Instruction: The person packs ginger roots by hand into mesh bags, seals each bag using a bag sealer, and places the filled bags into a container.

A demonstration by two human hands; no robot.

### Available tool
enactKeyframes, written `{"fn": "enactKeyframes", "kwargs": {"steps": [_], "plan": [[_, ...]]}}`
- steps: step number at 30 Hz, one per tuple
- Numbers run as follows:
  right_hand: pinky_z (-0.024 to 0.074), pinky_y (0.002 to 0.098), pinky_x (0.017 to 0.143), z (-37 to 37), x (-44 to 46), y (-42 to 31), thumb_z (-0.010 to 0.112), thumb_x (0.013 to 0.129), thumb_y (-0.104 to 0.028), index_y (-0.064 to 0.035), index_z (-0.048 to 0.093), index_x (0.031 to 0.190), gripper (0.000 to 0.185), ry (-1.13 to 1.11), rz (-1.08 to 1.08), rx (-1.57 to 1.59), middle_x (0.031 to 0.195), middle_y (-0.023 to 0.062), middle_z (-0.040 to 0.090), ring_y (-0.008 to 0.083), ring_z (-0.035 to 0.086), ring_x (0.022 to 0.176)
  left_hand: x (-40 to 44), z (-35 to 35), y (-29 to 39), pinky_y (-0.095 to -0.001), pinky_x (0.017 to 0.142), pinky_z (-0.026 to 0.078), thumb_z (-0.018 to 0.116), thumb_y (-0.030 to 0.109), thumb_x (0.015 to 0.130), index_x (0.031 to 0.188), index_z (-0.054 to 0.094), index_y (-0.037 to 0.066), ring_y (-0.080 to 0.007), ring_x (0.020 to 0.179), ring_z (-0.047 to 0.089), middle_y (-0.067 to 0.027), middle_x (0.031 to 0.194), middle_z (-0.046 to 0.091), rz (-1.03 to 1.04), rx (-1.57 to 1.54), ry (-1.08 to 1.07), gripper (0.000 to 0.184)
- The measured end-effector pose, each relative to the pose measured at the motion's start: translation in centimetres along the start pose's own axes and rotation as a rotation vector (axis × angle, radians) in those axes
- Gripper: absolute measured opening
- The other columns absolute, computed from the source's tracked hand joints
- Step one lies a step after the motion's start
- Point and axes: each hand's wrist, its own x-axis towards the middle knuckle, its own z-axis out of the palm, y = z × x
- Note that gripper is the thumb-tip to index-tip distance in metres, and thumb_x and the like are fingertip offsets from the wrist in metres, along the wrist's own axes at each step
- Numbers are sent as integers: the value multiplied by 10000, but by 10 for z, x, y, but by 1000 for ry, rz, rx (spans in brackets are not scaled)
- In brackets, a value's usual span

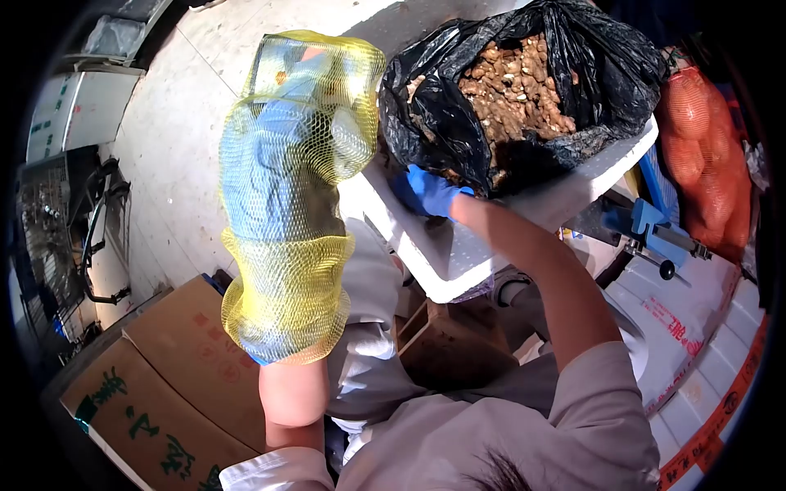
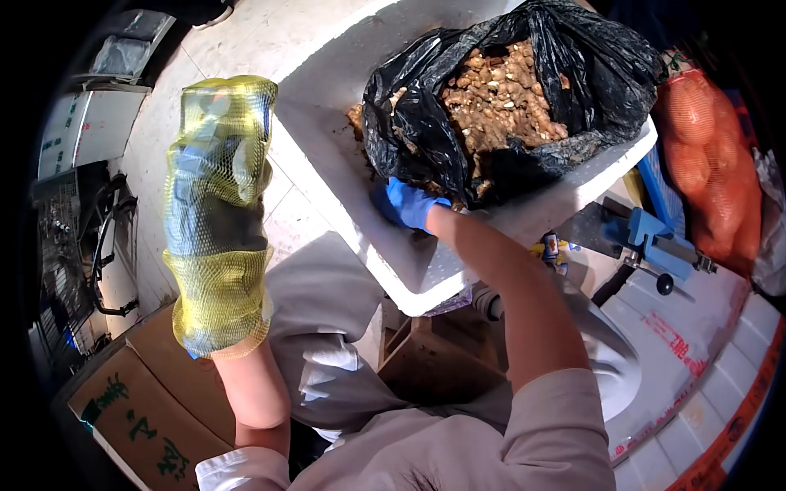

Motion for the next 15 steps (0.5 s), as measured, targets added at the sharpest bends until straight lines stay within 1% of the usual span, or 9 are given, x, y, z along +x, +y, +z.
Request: {"fn": "enactKeyframes", "kwargs": {"steps": [1,6,7,9,10,11,13,14,15], "plan": [[386,347,662,0,-2,-3,467,700,-153,-62,542,857,197,-5,-29,-77,769,103,561,254,542,729,1,1,0,-296,862,394,453,174,831,1142,412,71,-189,1012,466,-81,1115,463,17,0,-1,330],[434,311,703,-24,-11,-4,376,759,-131,51,501,962,300,-16,340,418,858,184,546,251,545,805,6,4,2,-283,850,392,469,95,799,1123,416,53,-180,987,471,-84,1083,470,43,-25,-2,331],[434,311,703,-43,-9,11,376,759,-131,51,501,962,300,-14,341,420,858,184,546,251,545,805,5,4,3,-280,847,392,473,79,792,1119,417,49,-178,983,472,-85,1077,471,39,-34,1,333],[419,306,658,-91,-6,46,418,747,-122,74,529,873,258,-16,138,97,760,129,543,249,532,716,6,3,6,-275,842,391,479,47,779,1111,419,42,-175,973,474,-86,1064,474,27,-66,-1,337],[438,325,644,-61,0,57,478,741,-161,30,543,881,246,-96,168,326,718,105,538,250,539,712,6,2,8,-273,840,390,483,31,773,1107,420,38,-173,968,475,-87,1057,476,19,-90,0,340],[448,337,641,-62,-4,71,532,707,-231,32,524,896,324,-164,383,745,747,154,546,282,554,709,6,3,9,-270,837,390,486,15,766,1103,421,35,-171,963,476,-87,1051,477,10,-115,5,344],[458,351,637,-77,-20,96,609,655,-329,24,517,900,439,-67,614,1049,775,195,561,325,567,696,7,2,14,-265,832,389,493,-16,753,1095,423,27,-168,953,478,-89,1038,480,-15,-200,5,352],[457,355,636,-86,-26,107,632,637,-357,13,529,888,459,91,624,932,773,188,566,336,564,686,7,2,16,-262,829,388,496,-32,747,1091,424,24,-166,948,479,-89,1032,482,-41,-275,3,357],[448,342,652,-115,-30,122,659,616,-346,20,545,871,460,24,759,1219,786,179,578,335,556,722,6,2,18,-260,827,388,499,-48,740,1088,425,20,-164,943,479,-90,1025,483,-80,-389,7,362]]}}
